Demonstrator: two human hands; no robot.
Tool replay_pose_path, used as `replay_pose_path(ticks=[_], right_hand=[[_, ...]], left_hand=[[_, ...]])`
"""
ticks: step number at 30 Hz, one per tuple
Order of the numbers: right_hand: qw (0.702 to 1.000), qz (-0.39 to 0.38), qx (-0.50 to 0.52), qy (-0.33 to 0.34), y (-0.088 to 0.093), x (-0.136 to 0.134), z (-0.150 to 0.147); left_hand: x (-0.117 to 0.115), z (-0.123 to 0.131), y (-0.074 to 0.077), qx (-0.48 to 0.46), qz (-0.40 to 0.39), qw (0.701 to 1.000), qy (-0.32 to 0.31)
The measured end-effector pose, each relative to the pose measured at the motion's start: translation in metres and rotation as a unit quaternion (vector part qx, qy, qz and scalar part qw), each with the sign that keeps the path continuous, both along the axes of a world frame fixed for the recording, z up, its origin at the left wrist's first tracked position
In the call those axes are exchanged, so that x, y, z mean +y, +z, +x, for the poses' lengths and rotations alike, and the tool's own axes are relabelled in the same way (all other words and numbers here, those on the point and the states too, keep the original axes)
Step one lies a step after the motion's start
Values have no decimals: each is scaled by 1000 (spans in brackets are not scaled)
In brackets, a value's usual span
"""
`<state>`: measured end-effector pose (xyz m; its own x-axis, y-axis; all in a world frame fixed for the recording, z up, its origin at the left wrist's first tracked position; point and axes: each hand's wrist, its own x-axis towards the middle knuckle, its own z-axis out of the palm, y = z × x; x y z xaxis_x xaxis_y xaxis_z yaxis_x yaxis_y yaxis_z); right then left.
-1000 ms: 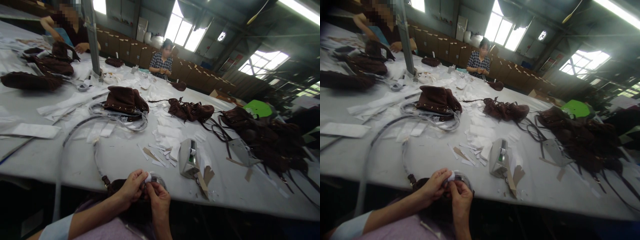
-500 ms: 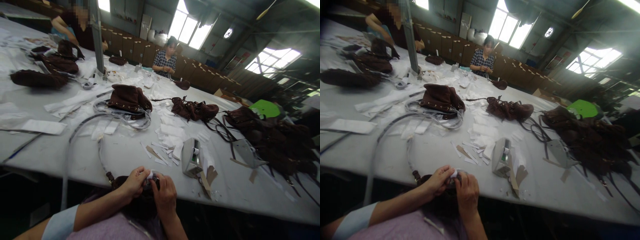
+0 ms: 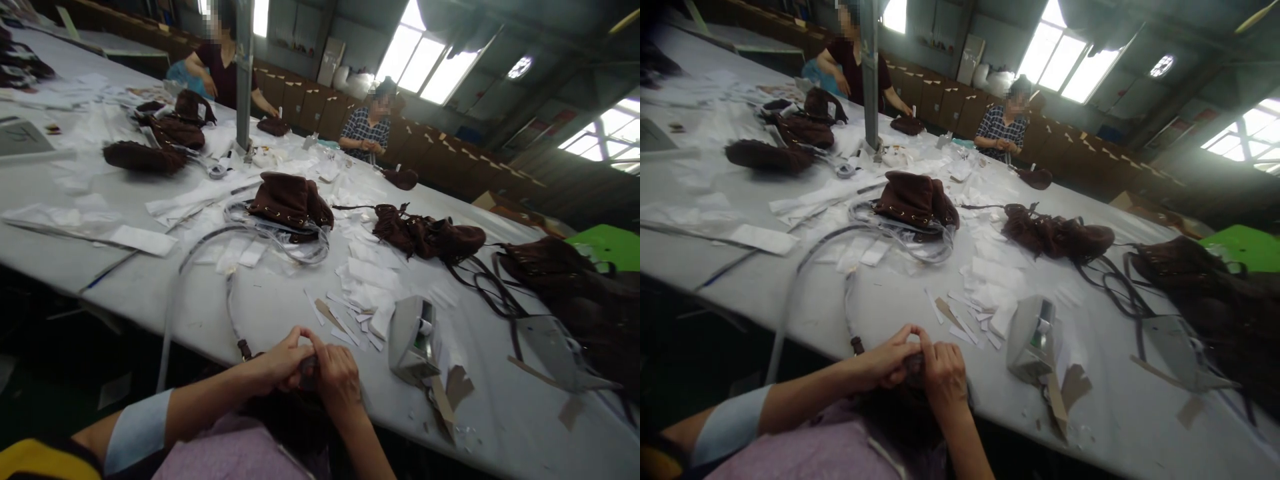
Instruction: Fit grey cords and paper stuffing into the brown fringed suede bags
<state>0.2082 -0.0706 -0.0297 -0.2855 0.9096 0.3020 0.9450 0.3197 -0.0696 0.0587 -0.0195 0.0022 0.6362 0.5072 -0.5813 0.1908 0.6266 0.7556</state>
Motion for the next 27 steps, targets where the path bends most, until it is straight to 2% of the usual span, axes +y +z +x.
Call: replay_pose_path(ticks=[2, 3, 4, 6, 8, 10, 11, 13, 15, 17, 19, 22, 24, 25, 27], right_hand=[[1000, 5, -1, -25, -8, 6, -6], [999, 4, -3, -43, -12, 9, -8], [998, 0, -4, -65, -16, 12, -9], [994, -18, 2, -111, -24, 19, -8], [990, -38, 46, -128, -29, 26, -2], [985, -55, 128, -105, -31, 32, 5], [979, -59, 173, -89, -31, 34, 8], [964, -53, 249, -75, -28, 37, 9], [948, -35, 302, -91, -21, 37, 4], [929, -26, 349, -120, -12, 33, -4], [896, -61, 410, -159, -3, 28, -14], [813, -185, 510, -211, 6, 25, -27], [762, -249, 557, -216, 9, 27, -33], [747, -263, 573, -213, 10, 29, -34], [739, -264, 584, -208, 9, 35, -36]], left_hand=[[7, -14, 2, 1, 75, 997, -30], [12, -23, 2, 7, 139, 990, -25], [18, -34, 0, 19, 209, 978, 0], [31, -62, -8, 77, 321, 939, 96], [45, -95, -22, 179, 343, 900, 201], [54, -124, -38, 271, 313, 874, 254], [56, -135, -47, 304, 300, 870, 247], [55, -144, -61, 341, 294, 874, 184], [50, -137, -70, 361, 310, 872, 112], [46, -121, -74, 384, 335, 857, 73], [42, -101, -73, 397, 361, 842, 52], [35, -75, -64, 368, 429, 825, 2], [27, -61, -57, 331, 485, 807, -56], [23, -55, -53, 311, 510, 797, -89], [14, -46, -47, 282, 549, 774, -140]])
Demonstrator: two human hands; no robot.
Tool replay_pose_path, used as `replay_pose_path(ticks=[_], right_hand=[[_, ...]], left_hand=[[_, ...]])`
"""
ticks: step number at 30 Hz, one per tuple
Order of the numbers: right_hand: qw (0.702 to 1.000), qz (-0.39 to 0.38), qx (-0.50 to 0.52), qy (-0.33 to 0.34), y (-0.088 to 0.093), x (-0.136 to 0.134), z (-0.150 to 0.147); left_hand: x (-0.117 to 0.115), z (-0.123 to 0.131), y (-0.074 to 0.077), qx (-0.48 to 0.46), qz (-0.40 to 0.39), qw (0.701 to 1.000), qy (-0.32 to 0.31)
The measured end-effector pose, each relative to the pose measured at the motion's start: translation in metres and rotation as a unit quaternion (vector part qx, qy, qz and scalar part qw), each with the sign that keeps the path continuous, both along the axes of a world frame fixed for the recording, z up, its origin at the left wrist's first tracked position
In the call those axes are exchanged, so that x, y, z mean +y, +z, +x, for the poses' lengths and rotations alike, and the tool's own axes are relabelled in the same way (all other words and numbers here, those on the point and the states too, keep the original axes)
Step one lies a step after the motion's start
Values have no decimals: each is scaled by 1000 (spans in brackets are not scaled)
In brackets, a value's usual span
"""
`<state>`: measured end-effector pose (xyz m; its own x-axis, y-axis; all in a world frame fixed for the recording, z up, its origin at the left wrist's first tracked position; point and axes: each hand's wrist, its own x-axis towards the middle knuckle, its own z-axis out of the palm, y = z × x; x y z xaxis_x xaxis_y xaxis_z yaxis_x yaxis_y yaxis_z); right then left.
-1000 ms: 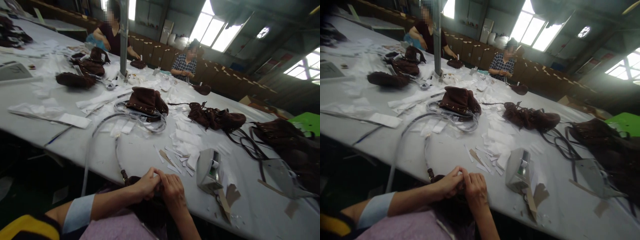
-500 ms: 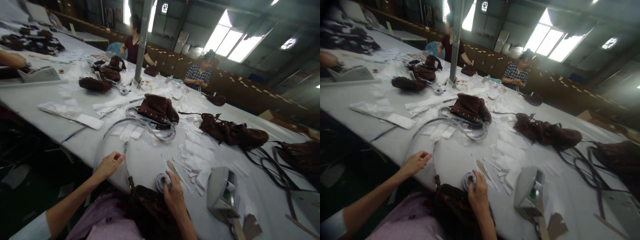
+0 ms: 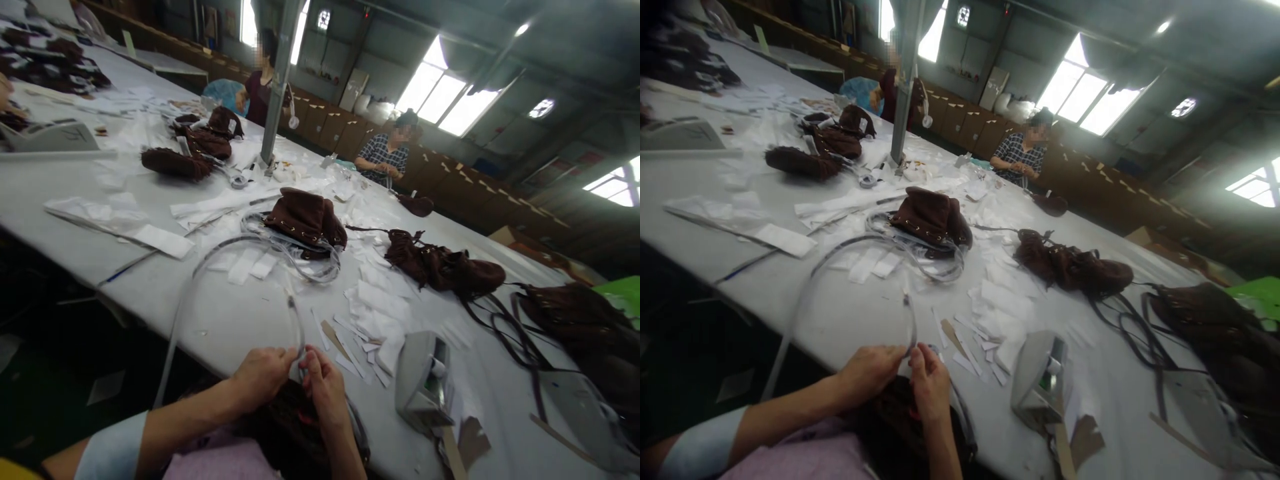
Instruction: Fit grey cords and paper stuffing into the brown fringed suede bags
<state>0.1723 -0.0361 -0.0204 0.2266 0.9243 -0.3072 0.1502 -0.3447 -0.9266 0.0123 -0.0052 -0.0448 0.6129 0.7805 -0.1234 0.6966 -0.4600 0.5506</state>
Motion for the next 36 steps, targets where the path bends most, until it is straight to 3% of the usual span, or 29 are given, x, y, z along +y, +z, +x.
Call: replay_pose_path(ticks=[6, 8, 10, 14, 18, 21, 25, 28, 31, 36], right_hand=[[999, -24, -13, -24, -9, -4, 3], [998, -47, 26, -42, -11, -9, 4], [994, -42, 74, -71, -11, -12, 6], [984, -3, 126, -124, -5, -7, 9], [986, 11, 109, -124, 0, 1, 11], [991, 26, 65, -116, 4, 3, 10], [996, 39, -18, -79, 8, -2, 0], [998, 25, -43, -31, 3, -10, -11], [1000, -11, 22, -15, -8, -16, -20], [988, -56, 135, -57, -20, -16, -20]], left_hand=[[-16, -1, 10, -1, 26, 997, -79], [-14, -8, 10, -57, -14, 996, -70], [-9, -18, 10, -146, -83, 986, -17], [0, -37, 6, -252, -273, 928, 41], [-5, -41, 0, -304, -424, 850, 71], [-11, -35, -5, -356, -435, 823, 79], [-14, -28, -8, -377, -430, 817, 69], [-15, -25, -5, -378, -427, 815, 102], [-16, -25, -2, -384, -451, 797, 118], [-16, -24, -8, -402, -451, 788, 116]])
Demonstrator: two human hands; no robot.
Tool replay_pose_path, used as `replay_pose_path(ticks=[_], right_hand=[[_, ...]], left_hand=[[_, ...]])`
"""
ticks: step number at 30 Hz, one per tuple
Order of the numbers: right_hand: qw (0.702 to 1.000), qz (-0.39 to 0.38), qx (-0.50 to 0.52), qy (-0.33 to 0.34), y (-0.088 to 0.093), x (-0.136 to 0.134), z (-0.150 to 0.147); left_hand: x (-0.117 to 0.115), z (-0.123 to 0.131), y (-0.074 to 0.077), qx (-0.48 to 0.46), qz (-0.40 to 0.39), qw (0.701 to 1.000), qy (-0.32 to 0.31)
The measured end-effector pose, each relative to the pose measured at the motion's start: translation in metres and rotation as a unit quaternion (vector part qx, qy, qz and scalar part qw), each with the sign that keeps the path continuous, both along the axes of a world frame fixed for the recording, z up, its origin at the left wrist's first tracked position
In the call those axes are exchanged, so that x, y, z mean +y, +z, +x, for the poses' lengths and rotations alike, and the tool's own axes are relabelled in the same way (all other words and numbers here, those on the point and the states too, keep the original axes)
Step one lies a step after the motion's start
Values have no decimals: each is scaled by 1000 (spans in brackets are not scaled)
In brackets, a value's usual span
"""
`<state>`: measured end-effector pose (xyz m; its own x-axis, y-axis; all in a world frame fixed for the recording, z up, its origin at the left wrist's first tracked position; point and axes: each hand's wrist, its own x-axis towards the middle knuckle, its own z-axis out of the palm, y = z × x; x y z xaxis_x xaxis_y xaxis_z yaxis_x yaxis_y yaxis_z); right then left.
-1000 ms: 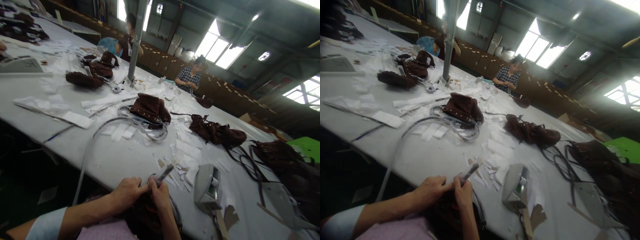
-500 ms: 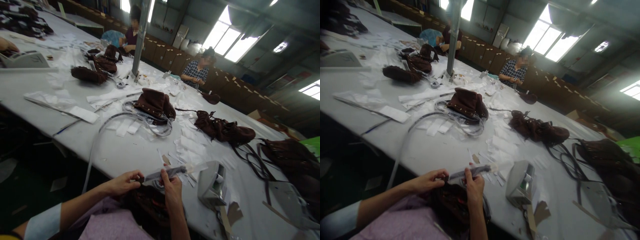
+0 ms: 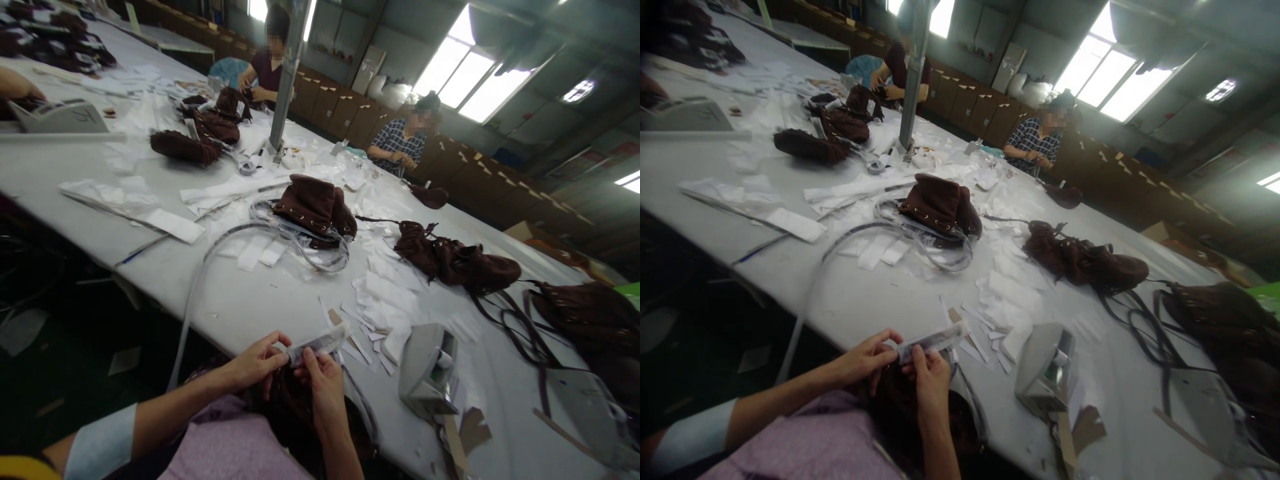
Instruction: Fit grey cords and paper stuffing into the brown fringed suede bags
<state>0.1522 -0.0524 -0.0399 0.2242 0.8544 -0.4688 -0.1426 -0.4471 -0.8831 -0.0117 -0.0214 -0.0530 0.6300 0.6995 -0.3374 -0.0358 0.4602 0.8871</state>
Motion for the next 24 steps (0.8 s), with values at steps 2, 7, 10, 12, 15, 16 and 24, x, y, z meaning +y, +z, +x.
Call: replay_pose_path(ticks=[2, 7, 10, 12, 15, 16, 24], right_hand=[[1000, -1, 0, 1, 0, 1, 1], [997, -5, -70, 15, 2, 1, -2], [993, 9, -108, 47, 4, -2, -6], [983, 32, -169, 61, 6, -6, -8], [934, 118, -333, 48, 6, -17, -10], [907, 165, -385, 51, 5, -20, -10], [713, 354, -589, 141, -7, -21, -15]], left_hand=[[-1, 3, -5, -1, 8, 1000, 8], [-5, 11, -15, 16, 12, 997, 74], [-9, 14, -18, 33, 26, 992, 117], [-10, 15, -20, 44, 40, 989, 132], [-11, 14, -22, 56, 58, 987, 139], [-11, 14, -23, 60, 64, 986, 139], [-9, 12, -19, 117, 182, 969, 121]])
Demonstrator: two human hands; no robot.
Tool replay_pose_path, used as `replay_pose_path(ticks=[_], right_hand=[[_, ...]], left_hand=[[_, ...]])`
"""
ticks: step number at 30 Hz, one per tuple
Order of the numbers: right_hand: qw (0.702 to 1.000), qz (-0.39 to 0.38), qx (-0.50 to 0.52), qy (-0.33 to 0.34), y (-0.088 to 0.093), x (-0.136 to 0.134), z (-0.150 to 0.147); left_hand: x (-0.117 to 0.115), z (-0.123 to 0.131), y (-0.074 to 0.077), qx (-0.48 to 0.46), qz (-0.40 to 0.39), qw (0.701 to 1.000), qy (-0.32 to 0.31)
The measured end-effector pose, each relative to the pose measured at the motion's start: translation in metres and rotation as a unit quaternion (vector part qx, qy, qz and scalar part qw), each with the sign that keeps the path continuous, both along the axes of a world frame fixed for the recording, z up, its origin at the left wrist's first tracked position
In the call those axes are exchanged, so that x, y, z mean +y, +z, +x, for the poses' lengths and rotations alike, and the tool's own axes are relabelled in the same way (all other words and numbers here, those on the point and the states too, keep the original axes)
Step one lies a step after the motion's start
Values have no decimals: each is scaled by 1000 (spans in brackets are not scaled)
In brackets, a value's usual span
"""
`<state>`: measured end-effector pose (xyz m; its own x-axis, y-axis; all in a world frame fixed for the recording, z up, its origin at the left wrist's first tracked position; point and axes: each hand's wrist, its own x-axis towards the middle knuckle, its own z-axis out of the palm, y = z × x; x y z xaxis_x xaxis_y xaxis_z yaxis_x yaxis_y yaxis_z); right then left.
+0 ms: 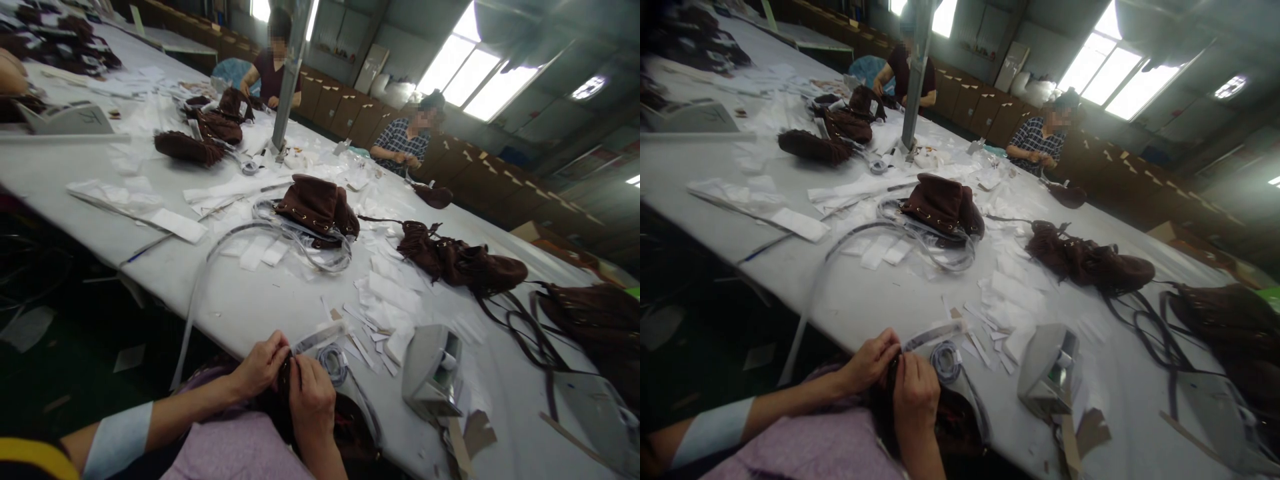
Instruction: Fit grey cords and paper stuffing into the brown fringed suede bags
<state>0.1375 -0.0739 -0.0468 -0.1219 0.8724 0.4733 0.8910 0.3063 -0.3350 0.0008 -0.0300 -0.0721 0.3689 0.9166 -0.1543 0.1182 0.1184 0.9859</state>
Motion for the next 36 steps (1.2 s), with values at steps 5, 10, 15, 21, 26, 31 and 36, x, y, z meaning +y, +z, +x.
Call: replay_pose_path(ticks=[5, 10, 15, 21, 26, 31, 36], right_hand=[[999, -10, -41, -33, -1, 5, -5], [996, -21, -75, -49, 0, 8, -5], [991, 6, -134, 13, -5, 6, -9], [995, -32, -61, 76, -6, 1, -8], [925, -224, 291, -99, -9, -4, 5], [669, -314, 637, -218, -13, 6, 22], [572, -299, 740, -191, -4, 24, 19]], left_hand=[[0, 0, -2, 19, 22, 1000, 6], [-3, 3, -4, -21, -39, 999, 30], [-3, 2, 3, -81, -98, 991, 39], [-4, 4, -11, -132, -167, 976, 37], [-7, 6, -21, -146, -191, 971, 16], [-9, 5, -19, -120, -179, 976, 5], [-11, 2, -19, -54, -122, 991, -3]])
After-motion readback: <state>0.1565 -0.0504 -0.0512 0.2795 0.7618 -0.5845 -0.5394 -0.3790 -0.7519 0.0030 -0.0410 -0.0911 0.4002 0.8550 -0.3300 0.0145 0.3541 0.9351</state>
